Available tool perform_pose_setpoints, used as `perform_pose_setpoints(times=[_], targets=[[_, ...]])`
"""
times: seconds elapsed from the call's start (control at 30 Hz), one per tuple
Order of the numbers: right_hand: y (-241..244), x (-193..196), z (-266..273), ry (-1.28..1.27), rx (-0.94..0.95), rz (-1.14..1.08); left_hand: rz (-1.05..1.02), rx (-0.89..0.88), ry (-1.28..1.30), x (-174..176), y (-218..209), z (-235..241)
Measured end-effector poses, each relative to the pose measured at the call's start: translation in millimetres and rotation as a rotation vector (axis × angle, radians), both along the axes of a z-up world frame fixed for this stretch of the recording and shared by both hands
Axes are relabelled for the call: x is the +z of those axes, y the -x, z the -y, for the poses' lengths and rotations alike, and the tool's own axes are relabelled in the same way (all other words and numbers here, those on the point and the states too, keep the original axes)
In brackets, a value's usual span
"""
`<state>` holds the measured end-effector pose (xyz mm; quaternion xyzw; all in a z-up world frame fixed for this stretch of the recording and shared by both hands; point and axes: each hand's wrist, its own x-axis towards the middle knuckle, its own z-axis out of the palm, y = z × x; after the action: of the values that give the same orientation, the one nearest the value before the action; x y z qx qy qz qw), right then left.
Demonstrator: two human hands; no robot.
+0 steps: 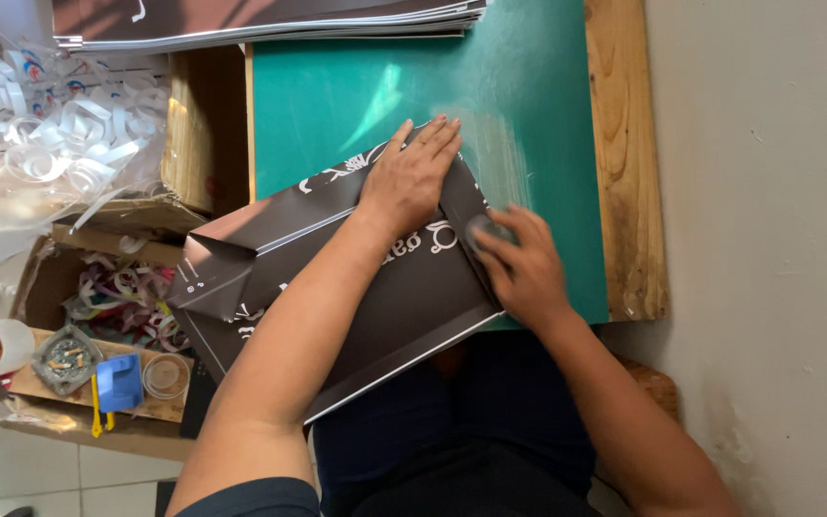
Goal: The person folds printed paper sheets into shopping bags, creasing the edges by hand and using a circular tool to press the folds flat. They tuck the edges and bottom flaps together to form the bag shape.
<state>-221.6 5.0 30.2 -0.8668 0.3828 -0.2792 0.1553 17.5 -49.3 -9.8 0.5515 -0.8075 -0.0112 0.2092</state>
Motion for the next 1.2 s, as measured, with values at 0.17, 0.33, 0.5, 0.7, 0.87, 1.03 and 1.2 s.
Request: perform_pose_setpoints(times=[0.17, 0.33, 0.5, 0.7, 0.87, 1.03, 1.2], targets=[[-46.7, 1.6, 25.7, -0.01, 0.023, 0.032, -0.11, -0.003, -0.044, 5.0, -4.7, -1.7], [-0.7, 13.3, -23.4, 0.028, 0.089, -0.046, -0.094, 0.017, -0.064, 4.1, -1.9, -2.5], [34.3, 17.8, -66.1, -0.021, 0.052, -0.067, -0.089, 0.011, -0.183, 17.1, -0.6, -4.9], [65.5, 20.2, -74.0, -0.051, 0.124, -0.057, 0.068, -0.067, -0.493, 53.7, 2.1, -5.1], [105.8, 4.1, -40.5, 0.032, -0.014, -0.03, 0.216, -0.135, -0.375, 68.4, 12.2, -5.1], [135.4, -23.0, 16.2, 0.08, -0.385, -0.036, 0.508, -0.237, 0.084, 93.4, -0.2, 16.6], [132.2, -27.8, 29.7, 0.18, -0.432, 0.04, 0.329, 0.064, 0.666, 183.7, -107.6, -17.8]])
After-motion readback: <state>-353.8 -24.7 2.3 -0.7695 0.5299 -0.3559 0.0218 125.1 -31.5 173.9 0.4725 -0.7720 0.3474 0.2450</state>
